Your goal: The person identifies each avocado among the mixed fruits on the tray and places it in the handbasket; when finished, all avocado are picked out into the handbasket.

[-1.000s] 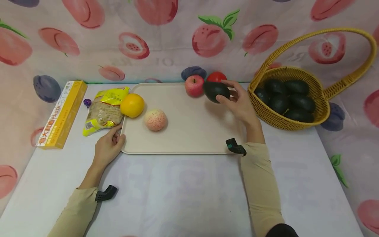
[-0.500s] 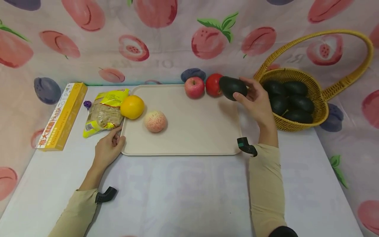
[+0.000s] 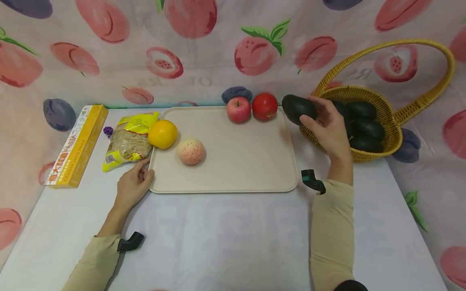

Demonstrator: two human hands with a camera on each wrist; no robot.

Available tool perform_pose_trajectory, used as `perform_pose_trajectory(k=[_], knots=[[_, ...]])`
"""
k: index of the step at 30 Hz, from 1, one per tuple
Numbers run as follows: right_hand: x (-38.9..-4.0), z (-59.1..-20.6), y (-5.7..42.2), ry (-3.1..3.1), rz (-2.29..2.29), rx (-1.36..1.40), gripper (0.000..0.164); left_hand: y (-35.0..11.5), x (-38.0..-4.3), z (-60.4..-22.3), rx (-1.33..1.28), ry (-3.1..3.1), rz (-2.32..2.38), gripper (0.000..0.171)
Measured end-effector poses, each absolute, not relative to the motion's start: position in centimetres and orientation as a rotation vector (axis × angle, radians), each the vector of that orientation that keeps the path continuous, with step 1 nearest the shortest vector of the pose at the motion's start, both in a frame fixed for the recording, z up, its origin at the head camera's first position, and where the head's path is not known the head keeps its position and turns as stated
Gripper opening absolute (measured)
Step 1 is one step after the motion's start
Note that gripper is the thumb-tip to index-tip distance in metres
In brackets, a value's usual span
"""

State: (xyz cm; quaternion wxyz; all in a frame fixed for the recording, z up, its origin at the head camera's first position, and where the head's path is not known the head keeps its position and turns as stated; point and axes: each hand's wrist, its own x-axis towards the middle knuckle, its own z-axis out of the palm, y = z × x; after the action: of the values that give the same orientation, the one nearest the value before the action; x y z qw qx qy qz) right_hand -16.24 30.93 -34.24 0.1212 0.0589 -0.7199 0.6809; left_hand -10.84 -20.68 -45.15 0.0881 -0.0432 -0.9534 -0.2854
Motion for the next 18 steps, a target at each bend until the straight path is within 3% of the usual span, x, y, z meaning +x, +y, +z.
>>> perform_pose_trajectory(k=[18], knots=[[-14.3, -34.1, 34.8, -1.817, 2.083, -0.004, 0.051, -20.6, -11.0, -45.2, -0.136, -2.832, -0.846, 0.037]])
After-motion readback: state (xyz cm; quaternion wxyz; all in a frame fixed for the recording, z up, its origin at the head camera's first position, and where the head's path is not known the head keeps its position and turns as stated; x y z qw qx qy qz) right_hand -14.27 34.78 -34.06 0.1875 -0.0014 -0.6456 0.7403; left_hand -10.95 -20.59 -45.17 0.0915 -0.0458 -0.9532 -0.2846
